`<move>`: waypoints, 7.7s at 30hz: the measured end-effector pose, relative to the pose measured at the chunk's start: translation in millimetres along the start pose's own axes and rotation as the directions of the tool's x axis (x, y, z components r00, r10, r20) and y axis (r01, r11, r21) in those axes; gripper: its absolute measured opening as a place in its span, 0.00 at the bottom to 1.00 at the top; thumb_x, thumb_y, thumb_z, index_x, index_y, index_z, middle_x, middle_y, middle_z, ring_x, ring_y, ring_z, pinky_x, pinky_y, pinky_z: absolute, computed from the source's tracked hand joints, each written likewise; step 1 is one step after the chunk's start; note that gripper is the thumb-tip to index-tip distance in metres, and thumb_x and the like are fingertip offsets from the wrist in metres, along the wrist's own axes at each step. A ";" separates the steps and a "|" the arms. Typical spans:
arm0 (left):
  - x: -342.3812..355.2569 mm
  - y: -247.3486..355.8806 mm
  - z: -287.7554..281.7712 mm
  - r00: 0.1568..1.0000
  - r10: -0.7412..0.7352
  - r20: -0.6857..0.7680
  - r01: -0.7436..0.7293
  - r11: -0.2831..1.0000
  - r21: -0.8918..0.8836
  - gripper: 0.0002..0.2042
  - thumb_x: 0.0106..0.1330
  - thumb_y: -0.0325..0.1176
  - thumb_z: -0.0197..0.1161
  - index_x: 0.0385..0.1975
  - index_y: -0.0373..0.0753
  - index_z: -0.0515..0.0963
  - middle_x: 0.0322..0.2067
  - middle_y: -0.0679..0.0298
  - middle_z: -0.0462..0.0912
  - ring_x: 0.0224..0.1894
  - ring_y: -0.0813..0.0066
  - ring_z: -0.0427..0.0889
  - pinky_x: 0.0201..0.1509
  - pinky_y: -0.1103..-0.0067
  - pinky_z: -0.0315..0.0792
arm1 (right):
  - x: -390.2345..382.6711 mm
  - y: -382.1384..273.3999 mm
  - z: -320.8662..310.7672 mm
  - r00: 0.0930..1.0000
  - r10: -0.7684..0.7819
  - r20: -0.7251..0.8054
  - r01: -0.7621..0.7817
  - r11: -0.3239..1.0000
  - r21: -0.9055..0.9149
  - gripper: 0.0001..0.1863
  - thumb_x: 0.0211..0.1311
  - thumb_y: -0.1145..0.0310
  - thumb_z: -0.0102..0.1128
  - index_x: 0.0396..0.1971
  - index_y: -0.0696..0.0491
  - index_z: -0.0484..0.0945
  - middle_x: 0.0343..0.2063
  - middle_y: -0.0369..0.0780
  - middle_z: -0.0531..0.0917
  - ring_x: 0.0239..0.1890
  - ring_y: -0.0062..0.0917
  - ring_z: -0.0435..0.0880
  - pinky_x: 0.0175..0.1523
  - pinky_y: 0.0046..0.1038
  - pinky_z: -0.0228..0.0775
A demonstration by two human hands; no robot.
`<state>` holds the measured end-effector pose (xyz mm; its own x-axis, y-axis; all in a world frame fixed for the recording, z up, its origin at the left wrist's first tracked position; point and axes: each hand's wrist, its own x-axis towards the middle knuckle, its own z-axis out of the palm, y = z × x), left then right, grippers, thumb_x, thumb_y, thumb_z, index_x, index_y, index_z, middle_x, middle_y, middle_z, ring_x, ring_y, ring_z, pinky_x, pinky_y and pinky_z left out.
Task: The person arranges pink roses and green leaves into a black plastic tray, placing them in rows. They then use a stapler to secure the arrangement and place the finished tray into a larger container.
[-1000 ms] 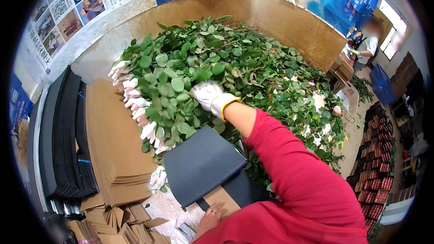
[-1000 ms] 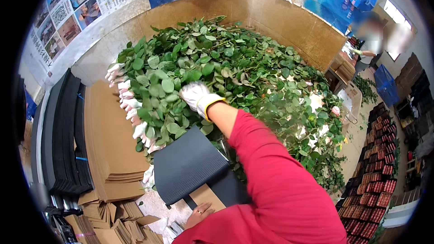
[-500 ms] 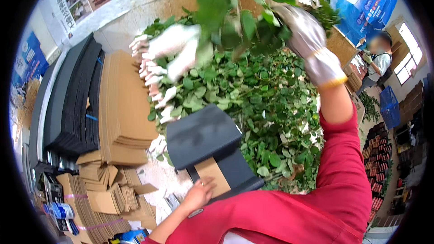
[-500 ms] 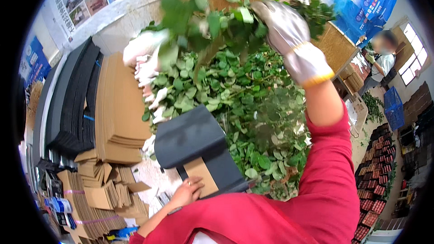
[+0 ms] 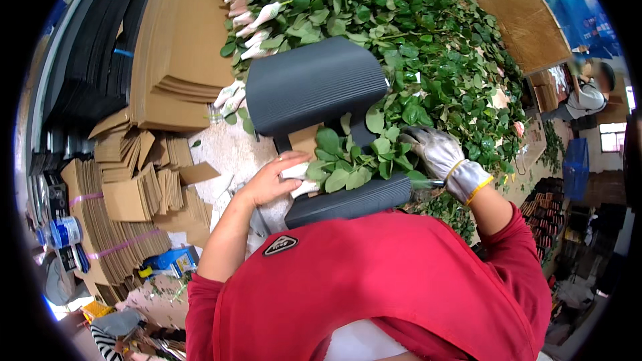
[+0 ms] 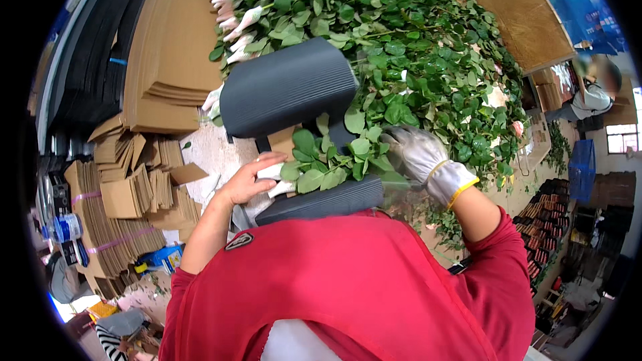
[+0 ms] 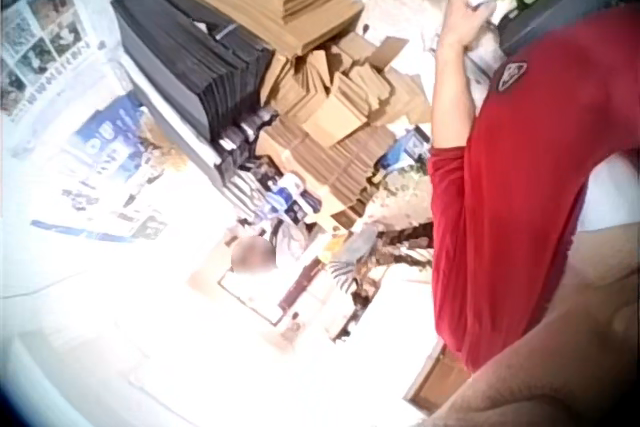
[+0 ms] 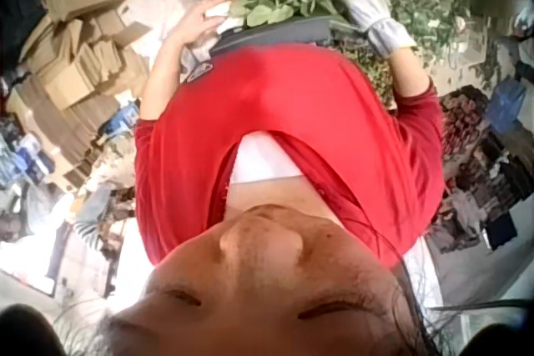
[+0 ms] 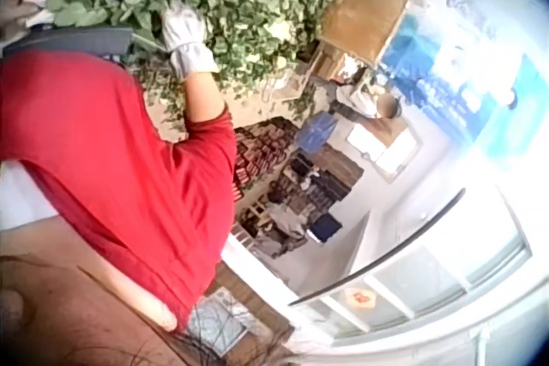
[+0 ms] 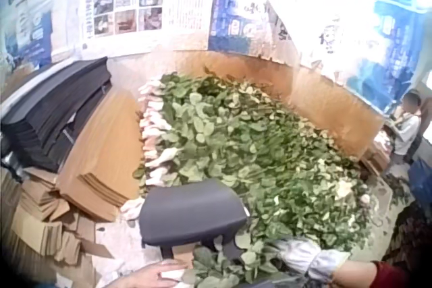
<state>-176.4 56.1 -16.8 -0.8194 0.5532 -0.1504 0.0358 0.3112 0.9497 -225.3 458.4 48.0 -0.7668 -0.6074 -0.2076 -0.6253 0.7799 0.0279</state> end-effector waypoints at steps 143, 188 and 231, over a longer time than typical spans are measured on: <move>14.2 6.8 34.9 0.974 0.172 -0.146 -0.087 0.883 0.461 0.28 0.41 0.37 0.80 0.47 0.46 0.82 0.54 0.60 0.78 0.58 0.52 0.70 0.63 0.63 0.66 | 23.3 -5.8 -20.9 0.819 0.134 0.558 -0.353 0.884 0.306 0.25 0.55 0.59 0.61 0.55 0.47 0.75 0.40 0.46 0.85 0.42 0.42 0.86 0.46 0.39 0.78; 4.7 -47.5 49.4 0.968 0.195 -0.157 -0.162 0.965 0.204 0.20 0.62 0.43 0.64 0.53 0.44 0.78 0.50 0.61 0.79 0.62 0.60 0.71 0.69 0.49 0.51 | 346.9 23.1 -14.5 0.970 -0.184 0.159 0.176 0.983 0.060 0.16 0.58 0.60 0.57 0.39 0.52 0.85 0.30 0.43 0.87 0.37 0.35 0.87 0.43 0.36 0.78; -1.1 -66.2 62.3 0.982 0.134 -0.133 -0.082 0.937 0.339 0.18 0.62 0.38 0.62 0.53 0.50 0.78 0.49 0.67 0.78 0.58 0.65 0.74 0.68 0.54 0.56 | 413.9 3.0 -112.4 0.855 0.113 -0.507 0.015 0.970 0.242 0.21 0.58 0.68 0.57 0.54 0.49 0.73 0.42 0.47 0.82 0.39 0.43 0.85 0.42 0.42 0.79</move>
<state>-142.1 83.0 -96.6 -0.8758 0.4824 0.0163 0.2948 0.5078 0.8095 -560.9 192.4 72.1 -0.7995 -0.5074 0.3214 -0.5830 0.7842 -0.2124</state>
